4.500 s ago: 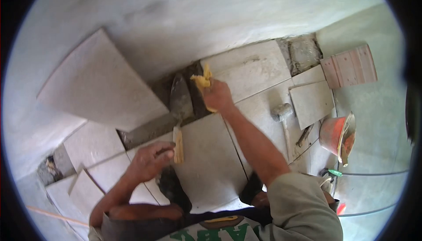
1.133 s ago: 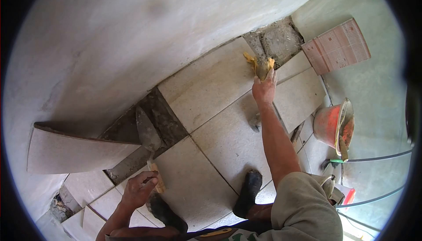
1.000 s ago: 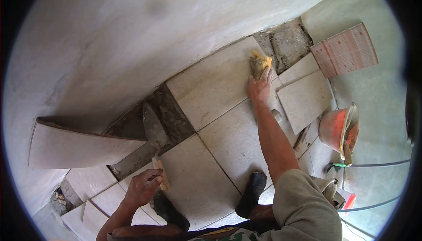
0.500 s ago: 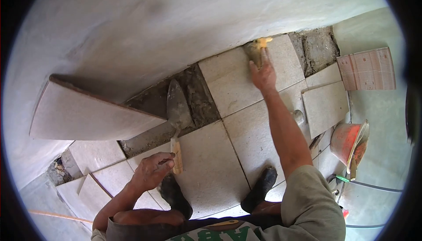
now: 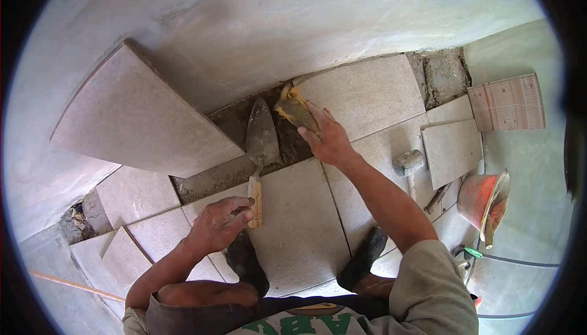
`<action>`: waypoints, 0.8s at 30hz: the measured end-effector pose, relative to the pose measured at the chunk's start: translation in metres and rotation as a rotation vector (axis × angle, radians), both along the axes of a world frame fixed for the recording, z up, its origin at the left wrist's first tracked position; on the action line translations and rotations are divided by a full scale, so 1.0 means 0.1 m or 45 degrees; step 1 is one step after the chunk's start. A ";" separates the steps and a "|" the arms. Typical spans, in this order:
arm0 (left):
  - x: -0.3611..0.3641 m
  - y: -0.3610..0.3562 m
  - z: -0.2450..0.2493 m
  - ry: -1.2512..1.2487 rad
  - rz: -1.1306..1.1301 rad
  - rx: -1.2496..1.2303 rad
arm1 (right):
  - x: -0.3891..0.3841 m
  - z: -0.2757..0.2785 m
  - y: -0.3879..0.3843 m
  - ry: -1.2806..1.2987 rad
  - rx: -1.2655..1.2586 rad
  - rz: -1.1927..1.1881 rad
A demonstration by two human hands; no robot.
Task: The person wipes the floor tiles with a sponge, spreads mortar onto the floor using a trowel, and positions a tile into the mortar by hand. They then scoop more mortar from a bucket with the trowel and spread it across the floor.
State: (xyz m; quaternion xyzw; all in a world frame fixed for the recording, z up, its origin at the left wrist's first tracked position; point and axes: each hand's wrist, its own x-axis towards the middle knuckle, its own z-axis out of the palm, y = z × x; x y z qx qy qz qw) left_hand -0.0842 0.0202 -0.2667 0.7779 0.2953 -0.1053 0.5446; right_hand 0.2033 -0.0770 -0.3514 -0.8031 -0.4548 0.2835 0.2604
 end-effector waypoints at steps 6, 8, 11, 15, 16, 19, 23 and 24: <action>-0.06 0.00 0.05 -0.044 -0.017 0.002 | -0.02 0.42 -0.79 0.050 -0.040 0.232; -0.02 0.00 0.05 -0.063 -0.020 -0.017 | -0.09 0.50 -1.02 0.054 -0.218 0.333; 0.00 0.00 0.04 -0.100 -0.037 -0.005 | -0.20 0.46 -1.35 0.157 -0.437 0.553; -0.04 -0.03 -0.01 -0.118 -0.042 -0.008 | -0.36 0.44 -1.48 0.045 -0.519 1.073; -0.04 -0.03 0.00 -0.115 -0.047 -0.009 | -0.43 0.43 -1.45 0.049 -0.517 1.069; -0.03 -0.05 0.04 -0.003 -0.092 -0.071 | -0.79 0.33 -1.13 0.032 -0.572 0.648; 0.07 -0.07 0.12 -0.106 -0.057 0.026 | -1.42 0.19 -0.47 0.101 -0.508 0.324; 0.08 -0.06 0.15 -0.124 -0.053 0.068 | -1.51 0.28 -0.32 0.151 -0.512 0.323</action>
